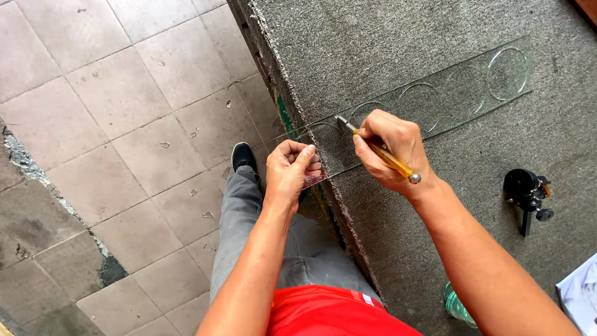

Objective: Cutting circular shapes from glass sheets using a glass cutter and template

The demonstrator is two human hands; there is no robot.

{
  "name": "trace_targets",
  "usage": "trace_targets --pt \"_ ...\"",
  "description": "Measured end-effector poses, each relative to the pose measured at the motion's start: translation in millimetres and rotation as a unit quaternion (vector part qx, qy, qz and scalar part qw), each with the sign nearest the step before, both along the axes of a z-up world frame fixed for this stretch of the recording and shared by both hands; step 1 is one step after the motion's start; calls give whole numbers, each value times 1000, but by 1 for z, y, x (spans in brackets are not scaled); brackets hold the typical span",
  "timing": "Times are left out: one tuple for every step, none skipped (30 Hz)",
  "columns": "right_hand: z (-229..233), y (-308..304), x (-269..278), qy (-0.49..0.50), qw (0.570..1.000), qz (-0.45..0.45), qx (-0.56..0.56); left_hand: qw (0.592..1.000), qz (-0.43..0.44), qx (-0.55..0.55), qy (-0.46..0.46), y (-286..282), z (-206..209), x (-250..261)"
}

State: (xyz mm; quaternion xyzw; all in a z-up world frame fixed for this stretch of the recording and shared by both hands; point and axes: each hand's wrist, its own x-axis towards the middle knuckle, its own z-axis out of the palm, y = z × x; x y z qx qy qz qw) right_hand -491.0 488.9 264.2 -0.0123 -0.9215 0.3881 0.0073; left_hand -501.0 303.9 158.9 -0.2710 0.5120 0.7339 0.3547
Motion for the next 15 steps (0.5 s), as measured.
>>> trace_targets --pt "2 -2 0 -2 1000 -1 -2 1000 0 1 2 0 -3 -1" --pt "1 0 3 0 1000 -1 -1 1000 0 2 3 1 -4 -1" --pt "-1 0 7 -1 1000 -6 3 1000 -3 -1 6 0 -5 0" --pt "-3 1 10 -2 1000 -11 7 1000 -7 -4 8 0 -6 0" --pt "-3 0 11 -1 1000 -13 7 1000 -9 -5 9 -1 -7 0" --pt "-3 -2 13 6 1000 -11 11 1000 -7 -5 12 -1 -7 -1" --pt "-2 -1 15 12 1000 -9 18 1000 -6 -4 14 1 -7 -1" --pt "-1 -1 20 13 1000 -11 20 1000 -8 -2 14 1 -5 1" --pt "-1 0 21 10 1000 -15 13 1000 -7 0 14 0 -3 0" --pt "-1 0 23 7 1000 -18 7 1000 -6 2 13 -1 -1 -2" --pt "2 0 25 9 1000 -19 7 1000 -7 2 15 -1 -2 -3" --pt "4 -1 28 11 1000 -21 8 1000 -8 1 19 -1 -4 -4" --pt "7 -2 32 10 1000 -25 10 1000 -11 0 20 -2 -4 -2" --pt "14 -3 42 8 1000 -27 11 1000 -13 1 19 -3 -4 2" --pt "18 -3 47 3 999 -30 12 1000 -14 0 21 -3 -6 1"
